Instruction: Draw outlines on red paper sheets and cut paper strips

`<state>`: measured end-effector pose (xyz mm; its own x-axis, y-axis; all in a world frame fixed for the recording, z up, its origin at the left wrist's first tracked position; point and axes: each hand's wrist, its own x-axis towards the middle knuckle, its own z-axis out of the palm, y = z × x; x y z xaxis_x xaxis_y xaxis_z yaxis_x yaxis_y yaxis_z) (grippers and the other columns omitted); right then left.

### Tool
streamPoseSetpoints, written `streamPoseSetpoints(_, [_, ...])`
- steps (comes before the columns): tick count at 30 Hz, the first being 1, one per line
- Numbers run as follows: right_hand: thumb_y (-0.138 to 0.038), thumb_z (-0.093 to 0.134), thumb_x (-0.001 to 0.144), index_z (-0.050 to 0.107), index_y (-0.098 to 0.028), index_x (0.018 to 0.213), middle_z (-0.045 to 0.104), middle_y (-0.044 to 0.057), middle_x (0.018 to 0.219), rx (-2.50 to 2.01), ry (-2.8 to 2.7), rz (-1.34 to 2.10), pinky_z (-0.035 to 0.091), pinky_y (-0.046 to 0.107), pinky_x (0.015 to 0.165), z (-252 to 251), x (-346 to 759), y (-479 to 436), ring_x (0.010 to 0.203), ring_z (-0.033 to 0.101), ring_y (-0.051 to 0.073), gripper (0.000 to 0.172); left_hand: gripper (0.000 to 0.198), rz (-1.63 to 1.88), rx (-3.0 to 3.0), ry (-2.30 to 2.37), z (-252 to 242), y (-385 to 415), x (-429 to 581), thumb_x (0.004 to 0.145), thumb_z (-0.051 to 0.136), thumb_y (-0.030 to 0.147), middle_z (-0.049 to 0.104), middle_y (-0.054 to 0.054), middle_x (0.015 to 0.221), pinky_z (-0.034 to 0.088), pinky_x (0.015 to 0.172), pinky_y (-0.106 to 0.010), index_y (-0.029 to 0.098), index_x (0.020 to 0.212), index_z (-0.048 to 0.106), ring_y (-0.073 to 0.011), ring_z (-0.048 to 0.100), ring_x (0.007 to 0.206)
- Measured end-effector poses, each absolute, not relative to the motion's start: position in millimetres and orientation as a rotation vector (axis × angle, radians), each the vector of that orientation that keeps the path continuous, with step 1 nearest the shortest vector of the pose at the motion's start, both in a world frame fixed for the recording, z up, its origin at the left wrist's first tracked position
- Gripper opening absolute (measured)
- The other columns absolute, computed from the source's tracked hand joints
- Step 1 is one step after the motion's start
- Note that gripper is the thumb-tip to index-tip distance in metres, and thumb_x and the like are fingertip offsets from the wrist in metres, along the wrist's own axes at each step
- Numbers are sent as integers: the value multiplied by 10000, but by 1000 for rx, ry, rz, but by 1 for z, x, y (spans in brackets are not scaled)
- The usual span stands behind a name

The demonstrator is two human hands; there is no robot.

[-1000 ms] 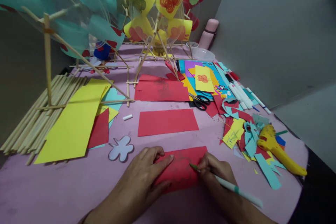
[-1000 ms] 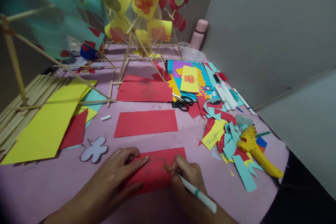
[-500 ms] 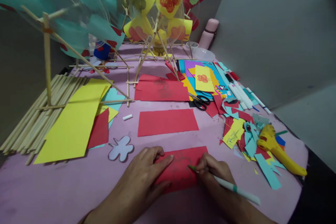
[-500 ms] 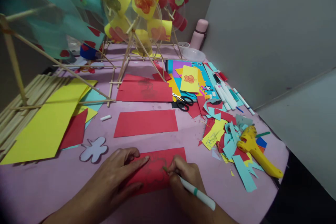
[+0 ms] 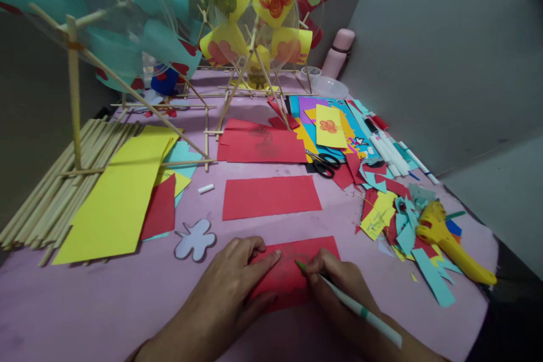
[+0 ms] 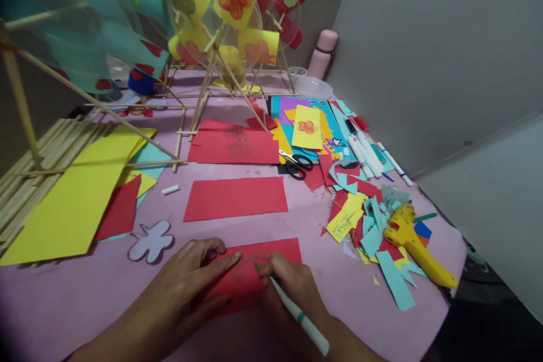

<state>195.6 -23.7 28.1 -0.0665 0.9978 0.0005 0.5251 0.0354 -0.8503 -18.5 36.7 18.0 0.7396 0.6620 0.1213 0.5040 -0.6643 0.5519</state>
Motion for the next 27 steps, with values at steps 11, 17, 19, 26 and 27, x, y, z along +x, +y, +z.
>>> streamPoseSetpoints(11, [-156,383,810,480,-221,731,577,-39,559,-1620,-1819,774,371,191,446,26,194,-20,447,537,118,141,458,404,2439,892,19,37,-18,853,603,252,507,-105,1163,461,834,-446,289,1295,488,-262,484,1027])
streamPoseSetpoints(17, [-168,377,828,452,-225,716,531,-56,514,-1645,-1807,773,341,184,421,25,193,-21,413,503,110,147,455,457,2450,877,20,37,-18,844,614,261,531,-101,1130,473,805,-418,286,1285,508,-251,503,991])
streamPoseSetpoints(19, [-176,384,828,451,-225,720,520,-57,515,-1646,-1776,787,338,185,422,25,194,-22,412,490,108,135,454,462,2452,881,20,38,-18,844,612,257,536,-97,1126,474,802,-409,290,1285,509,-246,505,986])
streamPoseSetpoints(26, [-173,400,805,430,-230,718,464,-74,512,-1638,-1679,881,309,185,416,25,196,-23,406,447,101,108,453,455,2438,873,21,37,-18,847,599,237,523,-99,1136,472,803,-429,284,1287,502,-252,497,989])
streamPoseSetpoints(27, [-177,400,805,426,-232,715,450,-78,506,-1643,-1668,882,302,186,415,27,196,-23,403,439,102,108,455,452,2437,877,21,37,-18,846,599,236,524,-97,1135,472,805,-428,286,1288,501,-252,498,990])
